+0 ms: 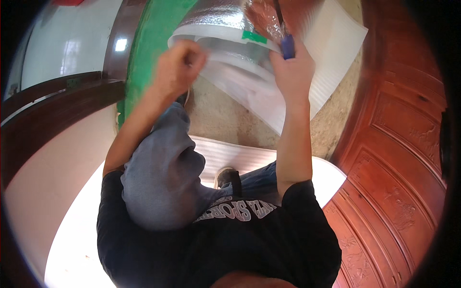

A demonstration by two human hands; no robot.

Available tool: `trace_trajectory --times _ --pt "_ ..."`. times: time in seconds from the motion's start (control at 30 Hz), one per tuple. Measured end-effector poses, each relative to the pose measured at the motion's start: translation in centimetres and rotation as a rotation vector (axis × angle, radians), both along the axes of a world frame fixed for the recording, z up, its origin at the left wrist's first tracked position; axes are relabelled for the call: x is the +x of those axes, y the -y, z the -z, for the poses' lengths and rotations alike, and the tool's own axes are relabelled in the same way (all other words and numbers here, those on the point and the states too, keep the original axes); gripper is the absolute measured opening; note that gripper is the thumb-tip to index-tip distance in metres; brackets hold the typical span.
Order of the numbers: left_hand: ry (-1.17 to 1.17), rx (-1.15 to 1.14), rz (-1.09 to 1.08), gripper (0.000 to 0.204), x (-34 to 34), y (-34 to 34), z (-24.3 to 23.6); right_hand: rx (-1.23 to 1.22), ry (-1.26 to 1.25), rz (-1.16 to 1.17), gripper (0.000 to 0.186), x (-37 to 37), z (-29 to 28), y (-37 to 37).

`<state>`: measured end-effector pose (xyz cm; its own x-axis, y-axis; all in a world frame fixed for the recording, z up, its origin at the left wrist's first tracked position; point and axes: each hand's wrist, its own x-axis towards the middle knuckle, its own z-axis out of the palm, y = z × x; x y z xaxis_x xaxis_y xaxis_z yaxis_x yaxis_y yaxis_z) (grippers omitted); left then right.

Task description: The recorder installs insulation foam and reflective foil onto a ceiling or underside of a cabinet, using tape and a utility knife.

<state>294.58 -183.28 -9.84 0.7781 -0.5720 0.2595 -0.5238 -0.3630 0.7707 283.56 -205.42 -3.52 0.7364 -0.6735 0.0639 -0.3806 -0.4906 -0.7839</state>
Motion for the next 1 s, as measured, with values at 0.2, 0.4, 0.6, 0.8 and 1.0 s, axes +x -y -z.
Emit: trace_trajectory --times 0.2,0.4,0.6,0.8,1.0 --pt "-0.975 -0.158 0.333 0.046 -0.2 4.2 -0.2 -0.155 -0.084 -0.084 0.029 0.0 1.5 -1.5" --pt "-1.072 -0.448 0.187 0.048 -0.7 5.6 3.9 -0.047 -0.114 -0.032 0.029 -3.7 2.7 -4.2" --pt "-1.691 -0.670 0.121 0.027 -3.4 6.4 2.7 1.113 0.286 0.071 0.030 -11.1 1.6 -9.4" --pt "-1.823 -0.738 0.243 0.027 -3.7 6.6 2.9 1.699 0.200 0.087 0.035 -11.2 -0.2 -13.2" --pt "-1.880 -0.780 0.226 0.023 -3.4 6.5 3.1 2.003 0.298 0.195 0.034 -10.5 -0.2 -14.0"
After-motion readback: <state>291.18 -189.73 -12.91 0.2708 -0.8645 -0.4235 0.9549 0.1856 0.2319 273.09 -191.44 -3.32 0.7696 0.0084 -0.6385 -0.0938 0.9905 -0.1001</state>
